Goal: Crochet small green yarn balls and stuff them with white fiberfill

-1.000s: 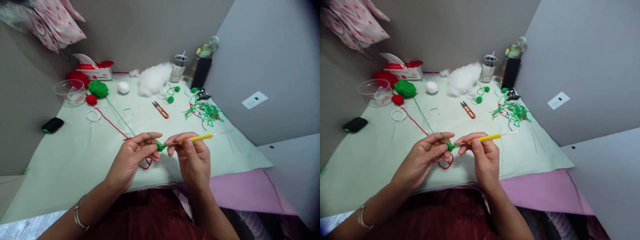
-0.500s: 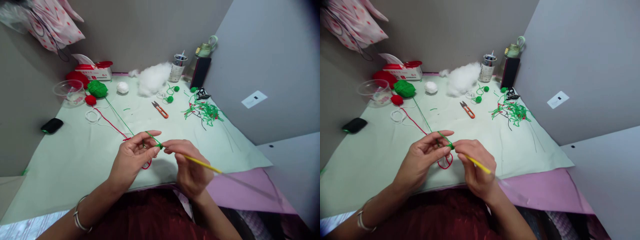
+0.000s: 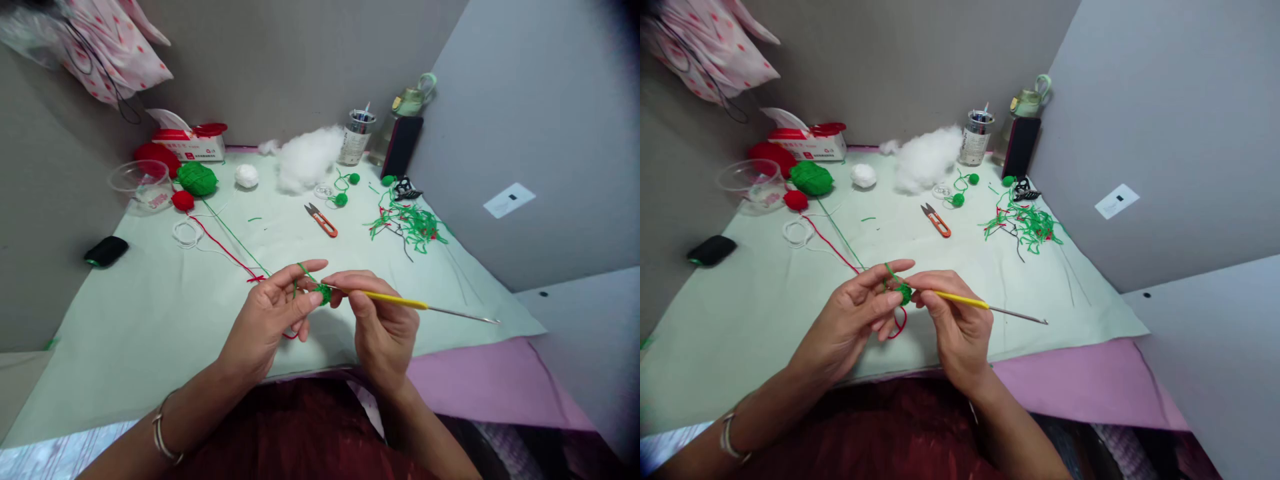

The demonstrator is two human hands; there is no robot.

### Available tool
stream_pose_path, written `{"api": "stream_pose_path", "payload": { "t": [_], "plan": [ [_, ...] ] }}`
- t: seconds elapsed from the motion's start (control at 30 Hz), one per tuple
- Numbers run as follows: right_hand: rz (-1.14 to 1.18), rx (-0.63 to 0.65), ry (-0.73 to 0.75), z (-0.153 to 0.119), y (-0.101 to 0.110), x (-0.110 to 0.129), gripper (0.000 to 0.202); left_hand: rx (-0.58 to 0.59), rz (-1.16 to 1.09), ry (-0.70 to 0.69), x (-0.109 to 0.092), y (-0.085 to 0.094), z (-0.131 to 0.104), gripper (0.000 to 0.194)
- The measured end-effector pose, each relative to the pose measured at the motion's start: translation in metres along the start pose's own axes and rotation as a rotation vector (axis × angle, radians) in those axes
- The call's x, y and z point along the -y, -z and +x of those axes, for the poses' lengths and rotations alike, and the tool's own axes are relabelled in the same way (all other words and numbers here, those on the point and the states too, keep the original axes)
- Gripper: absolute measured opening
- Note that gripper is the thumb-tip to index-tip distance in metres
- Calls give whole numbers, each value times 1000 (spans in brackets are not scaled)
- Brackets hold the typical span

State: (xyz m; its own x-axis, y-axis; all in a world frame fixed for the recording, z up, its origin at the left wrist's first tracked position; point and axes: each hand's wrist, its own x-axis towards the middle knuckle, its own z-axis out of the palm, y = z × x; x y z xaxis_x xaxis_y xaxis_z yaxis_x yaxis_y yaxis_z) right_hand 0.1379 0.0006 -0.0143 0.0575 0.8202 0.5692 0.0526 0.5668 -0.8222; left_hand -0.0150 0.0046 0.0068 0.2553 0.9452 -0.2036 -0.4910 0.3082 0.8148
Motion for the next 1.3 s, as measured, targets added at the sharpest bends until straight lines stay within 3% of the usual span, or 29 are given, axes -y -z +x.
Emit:
{"api": "stream_pose_path", "payload": {
  "t": [0.1,0.2,0.3,0.4,0.53,0.7,0.77,0.87,0.9,1.0,1.1,1.2,1.3],
  "plan": [
    [-256,36,173,-6,0,-2,32,-36,-26,-5,4,-2,2,39],
    [-403,33,278,-8,3,-3,36,6,-146,114,4,0,5,37],
    [-160,-85,85,-4,6,-1,25,-5,-196,152,0,4,6,33],
    [142,-87,-142,2,6,0,20,-26,-124,69,-2,3,5,30],
    [146,-23,-216,6,2,1,15,-2,-2,-33,-1,-2,2,18],
    [-5,143,-209,21,1,6,12,-12,20,-72,-11,2,4,13],
    [-67,273,-179,31,2,8,18,-40,28,-82,-19,6,5,15],
    [-182,500,-113,49,4,11,7,-53,36,-92,-33,11,7,21],
    [-215,547,-95,54,4,11,14,-53,29,-95,-38,13,7,22],
    [-259,565,-112,69,5,7,20,-38,-24,-105,-50,19,10,22],
    [-147,546,-248,80,1,2,16,-12,-44,-107,-57,24,13,23],
    [-13,645,-374,86,-7,1,14,0,-18,-118,-61,28,16,27],
    [-33,742,-394,93,-15,1,18,14,-32,-99,-62,33,22,30]
  ]
}}
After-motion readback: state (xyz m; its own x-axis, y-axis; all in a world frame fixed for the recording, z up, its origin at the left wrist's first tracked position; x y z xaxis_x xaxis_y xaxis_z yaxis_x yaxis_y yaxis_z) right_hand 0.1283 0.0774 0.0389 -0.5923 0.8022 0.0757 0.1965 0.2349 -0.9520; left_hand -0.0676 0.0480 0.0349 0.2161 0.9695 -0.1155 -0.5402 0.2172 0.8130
